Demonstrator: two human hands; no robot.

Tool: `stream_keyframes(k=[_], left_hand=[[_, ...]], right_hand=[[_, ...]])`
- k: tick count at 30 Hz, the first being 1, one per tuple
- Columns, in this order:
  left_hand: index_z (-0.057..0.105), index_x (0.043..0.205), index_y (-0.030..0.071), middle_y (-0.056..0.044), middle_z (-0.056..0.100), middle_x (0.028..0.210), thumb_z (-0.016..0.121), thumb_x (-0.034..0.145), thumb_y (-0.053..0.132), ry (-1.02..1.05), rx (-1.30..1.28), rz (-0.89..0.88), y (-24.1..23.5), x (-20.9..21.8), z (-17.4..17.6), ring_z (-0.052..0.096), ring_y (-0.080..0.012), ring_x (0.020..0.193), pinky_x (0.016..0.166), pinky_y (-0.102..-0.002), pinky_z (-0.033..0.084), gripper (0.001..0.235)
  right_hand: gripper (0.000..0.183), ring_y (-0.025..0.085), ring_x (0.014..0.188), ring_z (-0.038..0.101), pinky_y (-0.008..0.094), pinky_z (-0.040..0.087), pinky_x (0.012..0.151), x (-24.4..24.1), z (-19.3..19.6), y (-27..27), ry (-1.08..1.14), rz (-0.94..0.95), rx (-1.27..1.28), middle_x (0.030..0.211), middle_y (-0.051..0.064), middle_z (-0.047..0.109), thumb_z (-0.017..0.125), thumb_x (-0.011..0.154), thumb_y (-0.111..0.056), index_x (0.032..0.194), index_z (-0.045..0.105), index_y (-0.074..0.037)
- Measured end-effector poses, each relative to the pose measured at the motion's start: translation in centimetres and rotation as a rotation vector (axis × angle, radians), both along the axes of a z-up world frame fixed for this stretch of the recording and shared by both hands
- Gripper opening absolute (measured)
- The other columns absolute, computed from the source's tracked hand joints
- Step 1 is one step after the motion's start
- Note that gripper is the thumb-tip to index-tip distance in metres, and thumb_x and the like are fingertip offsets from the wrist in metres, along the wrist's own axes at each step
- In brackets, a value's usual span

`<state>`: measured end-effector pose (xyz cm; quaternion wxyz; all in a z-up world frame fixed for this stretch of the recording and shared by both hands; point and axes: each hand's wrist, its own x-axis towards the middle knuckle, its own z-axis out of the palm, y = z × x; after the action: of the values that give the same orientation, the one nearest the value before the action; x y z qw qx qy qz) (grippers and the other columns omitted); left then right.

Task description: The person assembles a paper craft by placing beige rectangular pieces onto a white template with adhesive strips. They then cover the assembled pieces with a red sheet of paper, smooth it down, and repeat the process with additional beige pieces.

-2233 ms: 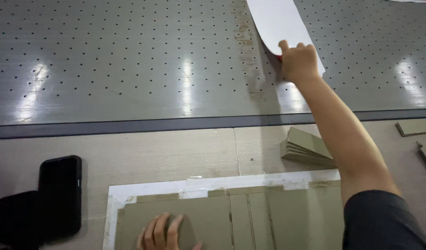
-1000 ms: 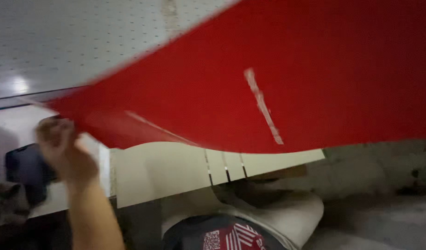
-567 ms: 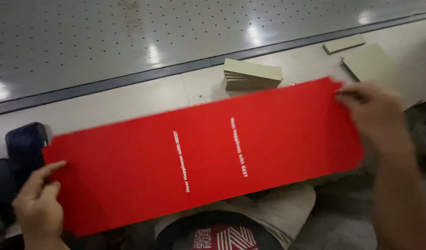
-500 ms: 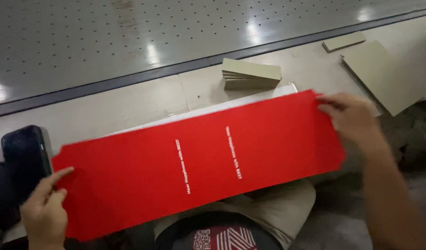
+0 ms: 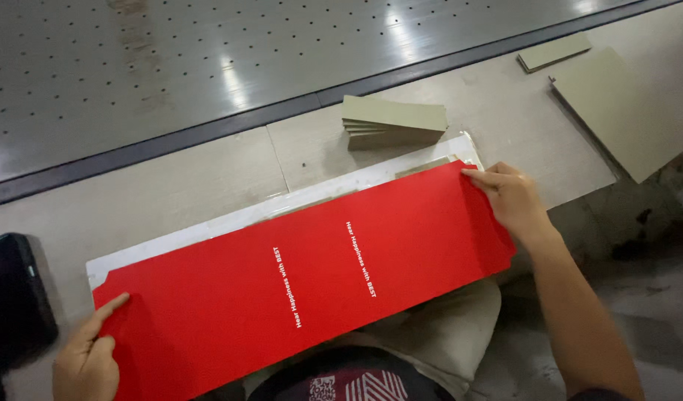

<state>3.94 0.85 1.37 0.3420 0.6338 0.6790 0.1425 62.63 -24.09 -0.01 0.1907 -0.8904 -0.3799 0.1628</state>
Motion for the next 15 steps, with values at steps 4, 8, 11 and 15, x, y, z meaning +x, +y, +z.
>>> stream_keyframes(k=[4, 8, 11, 15], left_hand=[[0.072, 0.141, 0.024, -0.008, 0.069, 0.121, 0.042, 0.080, -0.008, 0.000, 0.091, -0.068, 1.3, -1.8, -3.7, 0.055, -0.0249, 0.076, 0.071, -0.031, 0.040, 0.075], [0.073, 0.138, 0.021, -0.007, 0.069, 0.130, 0.040, 0.084, -0.010, 0.032, 0.091, -0.041, 0.6, 0.1, -1.0, 0.057, -0.0241, 0.082, 0.064, -0.032, 0.040, 0.071], [0.071, 0.137, 0.018, -0.013, 0.066, 0.140, 0.040, 0.081, -0.010, 0.024, 0.086, -0.103, 1.3, -0.6, -1.9, 0.059, -0.0287, 0.118, 0.103, -0.035, 0.041, 0.070], [0.070, 0.140, 0.020, -0.012, 0.068, 0.128, 0.042, 0.080, -0.008, -0.002, 0.142, -0.190, 2.3, -2.8, -4.9, 0.061, -0.0259, 0.113, 0.103, -0.032, 0.039, 0.072]], right_hand=[[0.036, 0.021, 0.086, 0.057, 0.035, 0.040, 0.070, 0.7, -1.0, 0.5, -0.037, 0.047, 0.024, 0.100, 0.007, 0.063, 0.048, 0.110, -0.016, 0.135, 0.072, -0.026], [0.035, 0.020, 0.091, 0.055, 0.033, 0.040, 0.072, 0.0, -0.2, 1.1, 0.069, -0.042, 0.015, 0.102, 0.004, 0.060, 0.047, 0.111, -0.019, 0.133, 0.072, -0.030], [0.034, 0.019, 0.084, 0.052, 0.033, 0.040, 0.071, 0.5, -1.5, 0.8, -0.006, 0.003, 0.060, 0.094, 0.003, 0.056, 0.051, 0.110, -0.018, 0.132, 0.073, -0.030], [0.033, 0.019, 0.079, 0.055, 0.035, 0.040, 0.067, 1.4, -3.3, 0.5, -0.132, 0.072, 0.090, 0.093, 0.004, 0.059, 0.054, 0.109, -0.014, 0.132, 0.074, -0.027]])
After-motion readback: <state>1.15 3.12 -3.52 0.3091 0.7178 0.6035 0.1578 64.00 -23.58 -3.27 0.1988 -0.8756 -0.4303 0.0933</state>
